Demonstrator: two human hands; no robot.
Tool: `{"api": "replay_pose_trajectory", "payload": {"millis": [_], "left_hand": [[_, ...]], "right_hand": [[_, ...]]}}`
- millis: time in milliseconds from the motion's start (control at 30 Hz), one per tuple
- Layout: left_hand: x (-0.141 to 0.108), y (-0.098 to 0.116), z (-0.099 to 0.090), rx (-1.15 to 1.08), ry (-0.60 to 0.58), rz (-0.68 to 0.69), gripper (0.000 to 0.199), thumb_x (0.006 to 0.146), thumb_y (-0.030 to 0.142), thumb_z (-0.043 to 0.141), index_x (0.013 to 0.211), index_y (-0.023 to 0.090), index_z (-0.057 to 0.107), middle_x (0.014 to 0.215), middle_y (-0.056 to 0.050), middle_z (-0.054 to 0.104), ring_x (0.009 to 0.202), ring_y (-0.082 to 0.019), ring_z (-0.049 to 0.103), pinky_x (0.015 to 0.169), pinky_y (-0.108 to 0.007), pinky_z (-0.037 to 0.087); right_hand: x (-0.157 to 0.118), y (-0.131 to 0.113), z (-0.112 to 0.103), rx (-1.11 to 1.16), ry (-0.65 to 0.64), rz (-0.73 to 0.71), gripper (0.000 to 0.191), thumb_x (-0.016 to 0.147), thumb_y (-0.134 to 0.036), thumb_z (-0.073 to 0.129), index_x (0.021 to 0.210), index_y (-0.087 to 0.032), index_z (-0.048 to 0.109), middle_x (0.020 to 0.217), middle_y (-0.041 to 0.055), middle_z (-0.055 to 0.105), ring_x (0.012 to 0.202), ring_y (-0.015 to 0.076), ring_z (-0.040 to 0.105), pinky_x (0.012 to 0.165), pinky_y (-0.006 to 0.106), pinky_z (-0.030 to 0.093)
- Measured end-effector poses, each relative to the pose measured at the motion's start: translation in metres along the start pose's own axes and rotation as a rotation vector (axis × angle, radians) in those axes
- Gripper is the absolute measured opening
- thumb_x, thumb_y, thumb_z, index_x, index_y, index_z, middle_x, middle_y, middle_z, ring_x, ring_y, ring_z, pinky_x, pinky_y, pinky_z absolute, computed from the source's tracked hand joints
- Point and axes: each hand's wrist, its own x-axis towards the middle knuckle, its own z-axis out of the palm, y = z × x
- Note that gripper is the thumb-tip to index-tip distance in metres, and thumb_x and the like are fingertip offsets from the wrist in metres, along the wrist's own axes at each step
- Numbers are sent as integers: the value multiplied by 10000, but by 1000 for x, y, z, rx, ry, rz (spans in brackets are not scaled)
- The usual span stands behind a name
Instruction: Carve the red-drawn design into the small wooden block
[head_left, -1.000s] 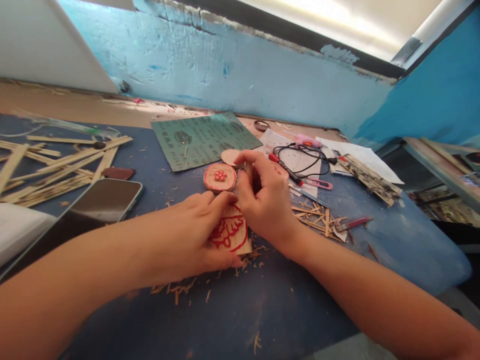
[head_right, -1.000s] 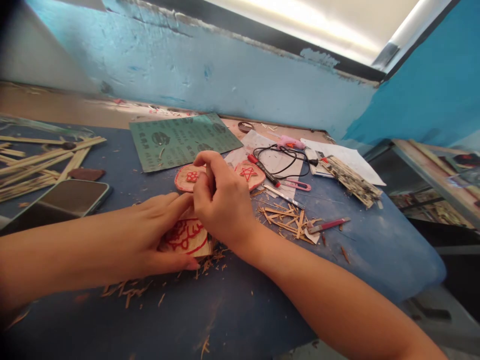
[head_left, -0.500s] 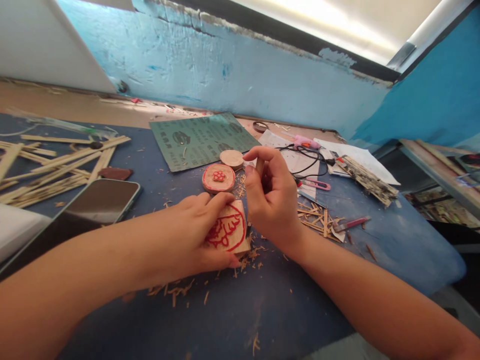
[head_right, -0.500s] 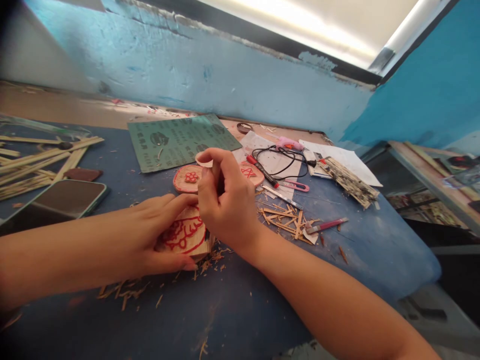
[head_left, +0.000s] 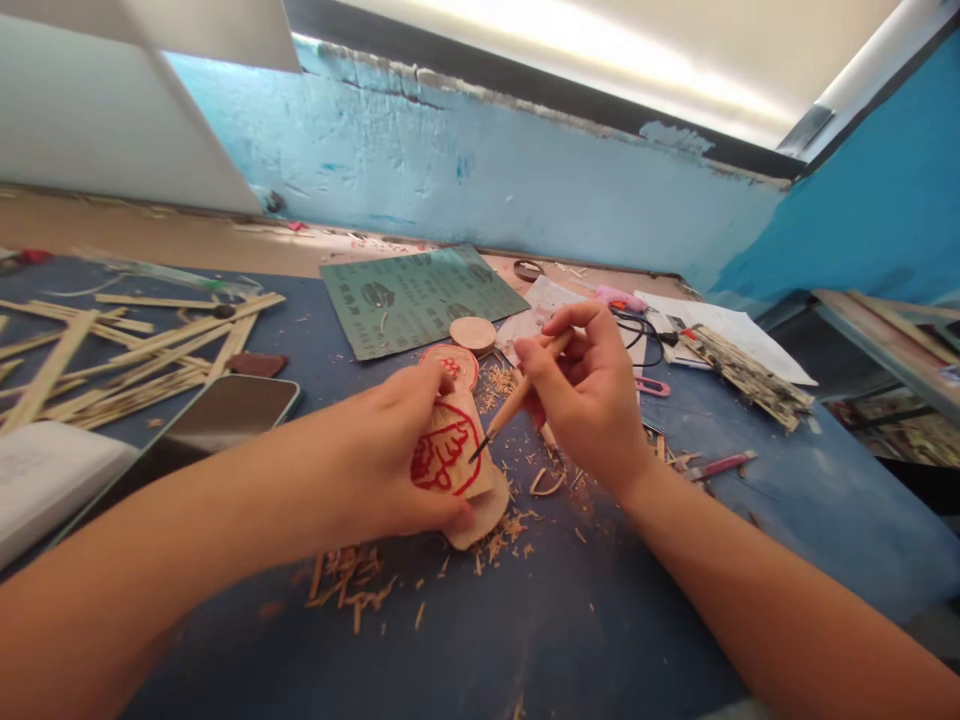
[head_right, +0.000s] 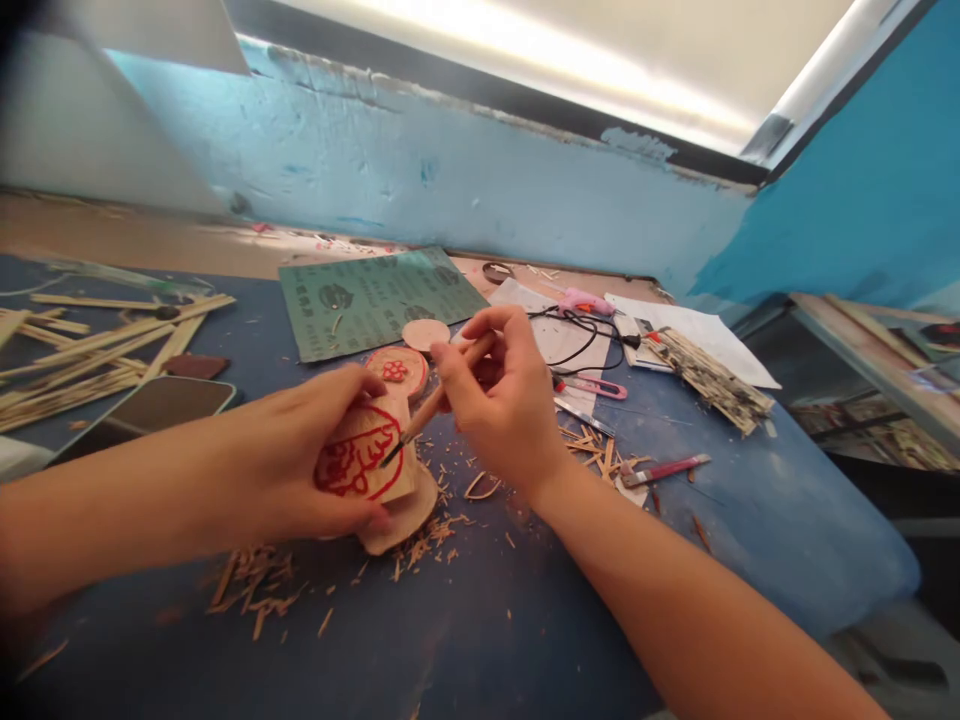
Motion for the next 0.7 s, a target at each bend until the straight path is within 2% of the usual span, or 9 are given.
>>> {"api": "replay_pose_trajectory", "payload": {"millis": [100, 200, 267, 333, 500, 633, 700], "left_hand": [[7, 5, -9, 26, 52, -52, 873, 705, 607, 854, 1396, 241, 466, 1247, -118, 702, 1006, -329, 704, 835, -407, 528], [13, 7, -14, -59, 169, -95, 959, 625, 733, 891, 1348, 259, 476, 1132, -87, 719, 964, -330, 699, 807, -410, 523], [16, 6, -13, -193, 215, -147, 923, 581, 724, 929, 1248, 268, 484, 1044, -50, 725, 916, -302, 705, 760, -383, 530], [17, 5, -9, -350, 229, -198, 835, 607, 673, 948, 1170, 267, 484, 998, -25, 723, 874, -260, 705, 701, -336, 533], [19, 8, 6, -708, 191, -179, 524, 850, 599, 827, 1023, 244, 482, 837, 39, 628, 661, -129, 615, 553, -224, 457], [16, 17, 9, -853, 163, -164, 494, 867, 498, 845, 1174, 222, 575, 1101, -35, 698, 858, -177, 725, 693, -277, 598], [15, 22, 6, -882, 176, -186, 505, 858, 482, 860, 1204, 203, 620, 1144, -62, 717, 915, -194, 730, 727, -284, 621]], "right_hand": [[9, -5, -8, 132, 29, 117, 441, 881, -386, 892, 954, -267, 474, 807, -60, 703, 535, 98, 678, 446, 211, 516], [14, -7, -13, 263, 37, 227, 482, 844, -379, 932, 994, -252, 492, 863, -26, 763, 625, 109, 738, 493, 172, 527], [15, -8, -14, 339, 61, 273, 516, 817, -367, 957, 1063, -245, 520, 860, -22, 765, 647, 110, 741, 518, 164, 533], [15, -9, -14, 393, 90, 295, 554, 795, -353, 975, 1120, -236, 542, 844, -27, 750, 617, 88, 697, 534, 164, 534], [16, -8, -12, 465, 98, 388, 532, 756, -343, 997, 1091, -211, 606, 789, -47, 674, 589, 52, 577, 545, 159, 488], [16, -6, -11, 468, 85, 405, 497, 737, -344, 1001, 1044, -194, 639, 786, -41, 655, 615, 62, 567, 565, 178, 482], [16, -7, -11, 468, 88, 394, 492, 735, -345, 999, 1042, -194, 645, 773, -48, 644, 611, 60, 563, 565, 177, 471]]}}
